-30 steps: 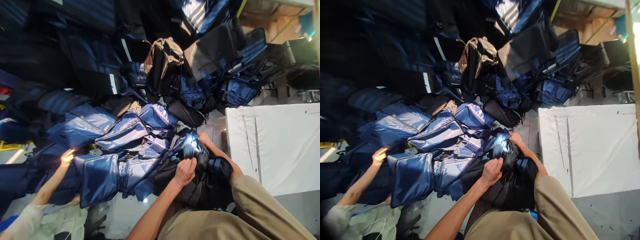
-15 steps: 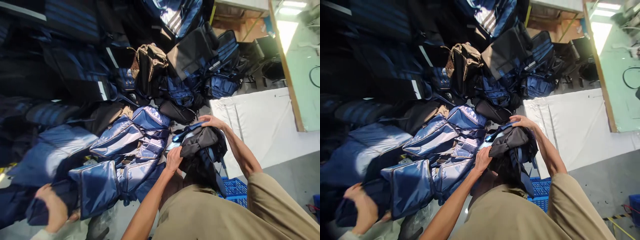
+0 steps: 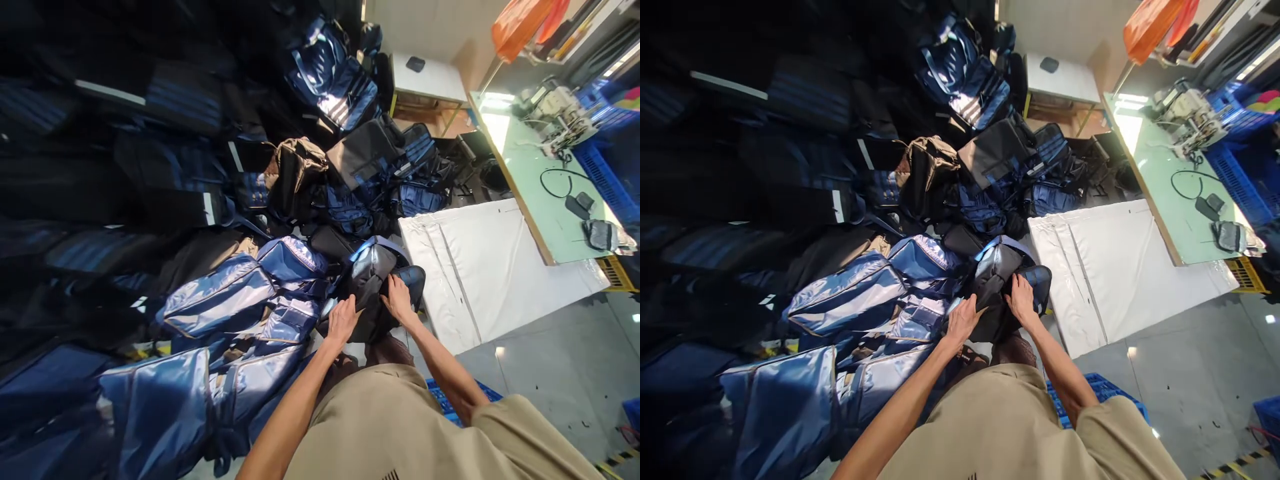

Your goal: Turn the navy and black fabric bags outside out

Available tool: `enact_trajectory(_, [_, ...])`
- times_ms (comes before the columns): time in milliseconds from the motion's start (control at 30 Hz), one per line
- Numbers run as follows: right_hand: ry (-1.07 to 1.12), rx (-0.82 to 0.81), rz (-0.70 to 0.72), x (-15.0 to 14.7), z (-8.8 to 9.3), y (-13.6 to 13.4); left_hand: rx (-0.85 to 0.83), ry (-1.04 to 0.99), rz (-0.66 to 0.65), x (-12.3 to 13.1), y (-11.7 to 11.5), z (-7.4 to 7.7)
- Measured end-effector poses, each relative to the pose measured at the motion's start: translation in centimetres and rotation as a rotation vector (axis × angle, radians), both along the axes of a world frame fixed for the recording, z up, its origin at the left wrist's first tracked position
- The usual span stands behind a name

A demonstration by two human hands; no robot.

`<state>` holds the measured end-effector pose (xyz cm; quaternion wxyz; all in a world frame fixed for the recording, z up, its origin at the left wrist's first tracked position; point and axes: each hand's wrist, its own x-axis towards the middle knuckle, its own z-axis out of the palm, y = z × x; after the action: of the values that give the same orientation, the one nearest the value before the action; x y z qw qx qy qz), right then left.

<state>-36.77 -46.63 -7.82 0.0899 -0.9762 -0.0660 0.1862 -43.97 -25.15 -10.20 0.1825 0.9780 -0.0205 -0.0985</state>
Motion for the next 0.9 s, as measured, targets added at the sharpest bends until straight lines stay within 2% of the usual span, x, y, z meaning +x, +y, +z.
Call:
enact_trajectory(67, [-0.105,0.022,0.015,0.4,-1.7,0.1,-0.002,-0.002,0.004,-0.2,0.2,0.4])
enact_trajectory(133, [-0.140,0.035,0.078,1.3,-2.6,0.1,-0.017,-0.008,0.028,-0.3,0.2,1.1])
enact_trajectory(200, [-0.061,0.037,0.095,2.1,-3.0,0.0,-0.055,-0.064,0.046,-0.1,-0.4,2.2])
enact_trajectory(300, [0.135,0.064,0.044,2.8,-3.6,-0.2,-0.116,-0.139,0.047,1.1,-2.1,4.2])
enact_trajectory(400, [0.245,0.122,0.021,2.3,-3.6,-0.9,-0.116,-0.038,0.054,2.9,-3.7,5.6])
enact_trajectory(467, [0.281,0.155,0.002,1.1,-2.9,-1.8,-0.100,0.032,0.028,3.8,-4.2,6.2])
enact_trajectory(533, [0.288,0.223,-0.018,-0.8,-1.2,-2.8,-0.097,0.049,-0.007,4.3,-4.4,6.6])
enact_trajectory(600, [0.271,0.406,-0.056,-3.0,1.6,-4.0,-0.116,0.037,0.013,4.9,-4.1,7.1])
enact_trajectory(700, [0.187,0.782,-0.165,-5.9,7.8,-5.8,-0.157,0.041,0.196,6.0,-2.8,8.3])
enact_trajectory(800, [0.058,0.919,-0.196,-7.3,13.5,-7.0,-0.218,0.027,0.316,6.9,-0.4,9.2])
enact_trajectory(867, [-0.042,0.920,-0.147,-7.3,14.9,-7.0,-0.279,-0.045,0.332,6.6,1.6,9.0])
enact_trajectory(900, [-0.093,0.913,-0.133,-7.1,14.6,-6.6,-0.307,-0.091,0.352,6.1,2.6,8.5])
